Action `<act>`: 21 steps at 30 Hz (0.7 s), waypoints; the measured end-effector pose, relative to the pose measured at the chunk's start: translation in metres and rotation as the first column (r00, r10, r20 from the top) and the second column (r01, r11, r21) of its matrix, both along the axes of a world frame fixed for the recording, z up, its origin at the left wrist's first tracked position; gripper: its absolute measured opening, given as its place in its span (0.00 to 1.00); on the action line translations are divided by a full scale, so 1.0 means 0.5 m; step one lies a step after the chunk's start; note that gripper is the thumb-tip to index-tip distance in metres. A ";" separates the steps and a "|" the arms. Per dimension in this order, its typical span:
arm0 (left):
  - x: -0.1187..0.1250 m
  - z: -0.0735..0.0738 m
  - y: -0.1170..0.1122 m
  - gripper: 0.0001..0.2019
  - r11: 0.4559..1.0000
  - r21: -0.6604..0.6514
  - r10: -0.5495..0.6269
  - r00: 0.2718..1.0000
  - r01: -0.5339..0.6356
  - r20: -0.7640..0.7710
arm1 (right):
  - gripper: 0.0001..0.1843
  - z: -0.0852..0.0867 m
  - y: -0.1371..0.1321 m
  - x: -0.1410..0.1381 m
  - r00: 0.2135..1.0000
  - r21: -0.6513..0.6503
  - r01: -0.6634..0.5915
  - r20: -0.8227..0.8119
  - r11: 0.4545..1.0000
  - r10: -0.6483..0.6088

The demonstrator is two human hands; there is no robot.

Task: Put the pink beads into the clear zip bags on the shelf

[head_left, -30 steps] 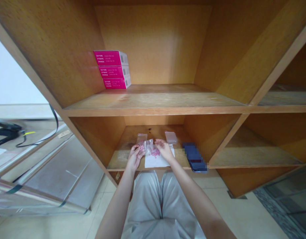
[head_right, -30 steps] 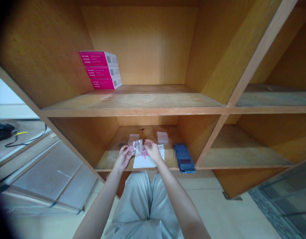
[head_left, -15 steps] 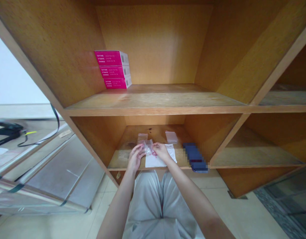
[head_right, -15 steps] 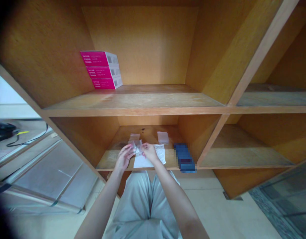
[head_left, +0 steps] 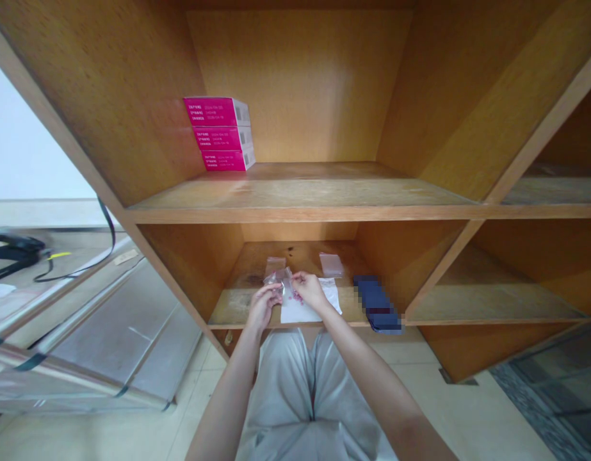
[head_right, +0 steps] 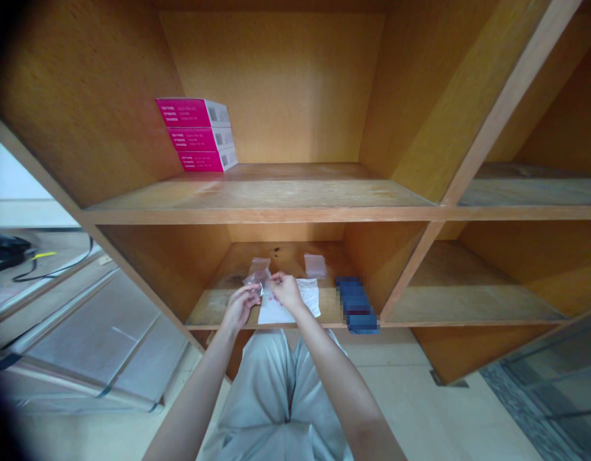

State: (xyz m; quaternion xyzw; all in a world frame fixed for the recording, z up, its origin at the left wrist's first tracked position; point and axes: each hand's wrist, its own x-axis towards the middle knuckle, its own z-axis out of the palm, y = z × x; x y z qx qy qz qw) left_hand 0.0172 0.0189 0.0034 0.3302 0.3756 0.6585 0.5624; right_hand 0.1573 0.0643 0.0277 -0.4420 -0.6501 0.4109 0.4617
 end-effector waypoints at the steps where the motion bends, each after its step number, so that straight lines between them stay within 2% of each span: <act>1: 0.000 0.000 0.000 0.07 1.000 0.007 0.005 1.000 -0.005 0.015 | 0.07 0.000 -0.001 0.000 1.000 -0.008 -0.004 0.002 1.000 0.004; 5: 0.007 -0.003 0.002 0.07 1.000 0.022 0.013 1.000 -0.013 0.011 | 0.07 0.001 -0.005 0.000 0.999 -0.017 -0.030 -0.013 0.999 0.030; 11: 0.019 -0.019 0.011 0.08 0.995 0.053 0.093 0.986 -0.087 -0.137 | 0.07 0.003 -0.013 -0.009 0.985 0.010 -0.162 -0.063 0.987 0.162; 17: 0.016 -0.019 0.010 0.09 0.995 0.073 0.076 0.994 -0.071 -0.072 | 0.07 -0.007 -0.012 -0.018 0.985 0.073 -0.173 0.020 0.982 0.172; 21: 0.015 -0.020 0.011 0.10 0.995 0.063 0.082 0.995 -0.078 -0.064 | 0.07 0.009 -0.021 -0.013 0.977 0.116 -0.204 0.083 0.972 0.195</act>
